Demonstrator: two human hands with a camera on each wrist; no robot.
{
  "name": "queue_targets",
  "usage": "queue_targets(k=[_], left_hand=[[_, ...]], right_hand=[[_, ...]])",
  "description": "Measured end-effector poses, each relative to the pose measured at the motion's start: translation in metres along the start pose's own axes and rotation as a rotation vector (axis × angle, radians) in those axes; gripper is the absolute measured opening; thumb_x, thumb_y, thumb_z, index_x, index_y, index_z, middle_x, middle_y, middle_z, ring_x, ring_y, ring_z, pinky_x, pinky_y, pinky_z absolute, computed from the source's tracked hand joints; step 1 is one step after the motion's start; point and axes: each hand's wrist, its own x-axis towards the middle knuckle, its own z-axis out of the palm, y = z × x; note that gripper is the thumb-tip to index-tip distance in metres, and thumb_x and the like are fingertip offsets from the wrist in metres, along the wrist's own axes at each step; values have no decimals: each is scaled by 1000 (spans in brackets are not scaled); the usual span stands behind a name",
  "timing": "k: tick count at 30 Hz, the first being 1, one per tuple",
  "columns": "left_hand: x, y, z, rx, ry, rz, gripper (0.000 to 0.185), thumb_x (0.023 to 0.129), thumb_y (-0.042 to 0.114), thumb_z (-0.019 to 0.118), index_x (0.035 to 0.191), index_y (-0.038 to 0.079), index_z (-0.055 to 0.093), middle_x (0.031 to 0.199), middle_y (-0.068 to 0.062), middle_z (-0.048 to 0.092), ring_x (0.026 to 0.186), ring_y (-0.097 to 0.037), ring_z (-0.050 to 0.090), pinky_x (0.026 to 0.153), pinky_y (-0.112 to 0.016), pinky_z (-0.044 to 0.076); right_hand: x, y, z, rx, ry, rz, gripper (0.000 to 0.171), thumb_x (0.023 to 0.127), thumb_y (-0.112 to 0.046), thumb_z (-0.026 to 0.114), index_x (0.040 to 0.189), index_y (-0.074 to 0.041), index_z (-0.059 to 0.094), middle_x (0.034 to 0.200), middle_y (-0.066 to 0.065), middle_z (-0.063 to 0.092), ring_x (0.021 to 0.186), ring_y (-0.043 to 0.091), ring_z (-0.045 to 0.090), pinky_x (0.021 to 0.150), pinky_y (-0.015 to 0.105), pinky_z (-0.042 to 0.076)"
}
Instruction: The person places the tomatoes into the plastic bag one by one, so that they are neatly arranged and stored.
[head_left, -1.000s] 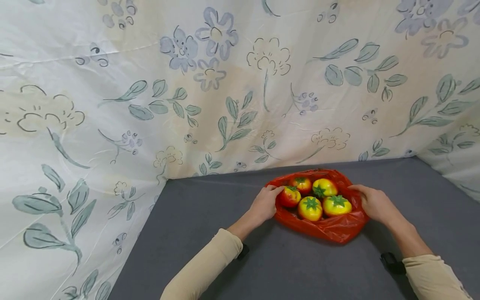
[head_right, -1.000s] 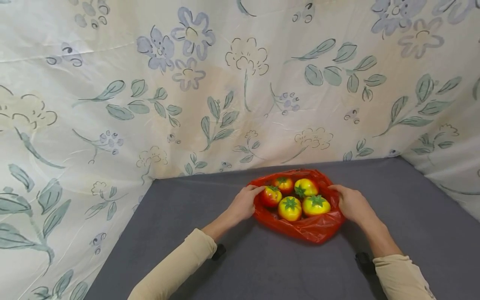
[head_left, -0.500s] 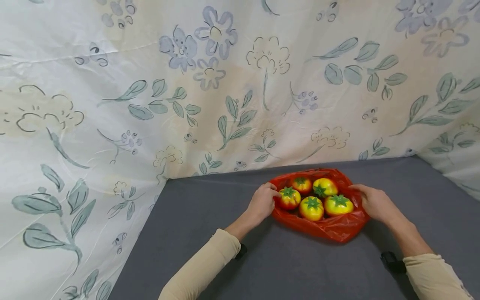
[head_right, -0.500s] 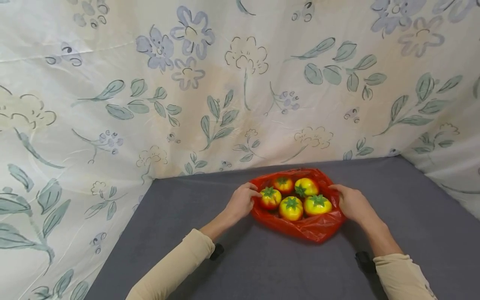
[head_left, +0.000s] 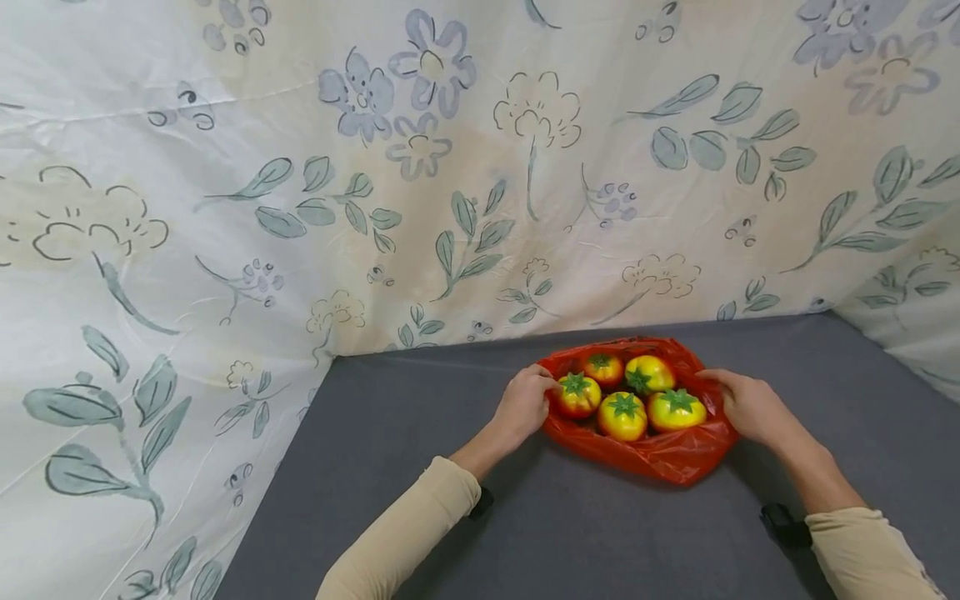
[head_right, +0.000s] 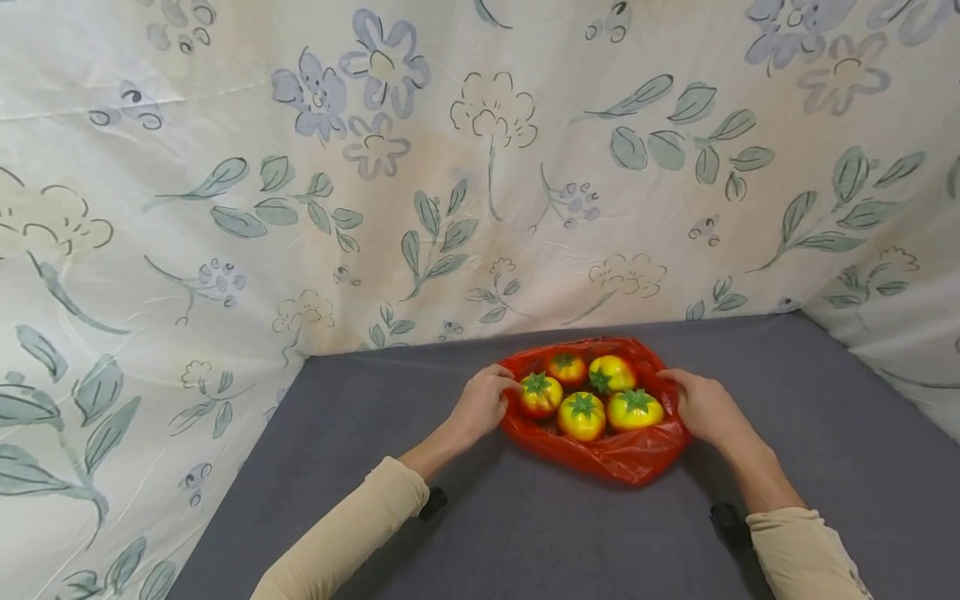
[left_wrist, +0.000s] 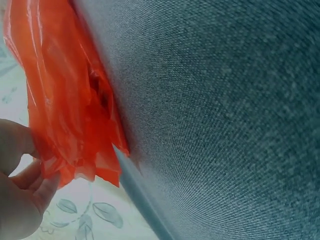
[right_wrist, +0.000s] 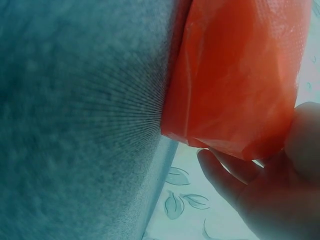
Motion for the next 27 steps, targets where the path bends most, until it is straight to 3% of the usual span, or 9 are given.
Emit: queue_targets(k=[12,19,27], left_hand=[[0,2,0,-6,6,-4,25,80,-3,64,95,12,78,97,-3,65,90,-19,58,88,-25,45],[0,0,0,-99,37,-48,27,81,-6,63,99,10,75,100,-5,64,93,-20,59,89,-28,46],[0,0,-2,-131,51,-85,26,82,-4,65,101,10,75,100,-5,64,93,-19,60,89,-27,47]], right_hand=[[0,0,-1,4,-16,9,32,94,2,41,122,9,54,119,39,49,95,46,53,84,64,41],[1,0,-2,-4,-7,6,31,93,3,41,121,9,54,119,39,50,96,47,52,84,64,40],[0,1,1,-1,-11,27,31,94,1,41,122,8,54,119,39,49,87,41,52,80,61,44]])
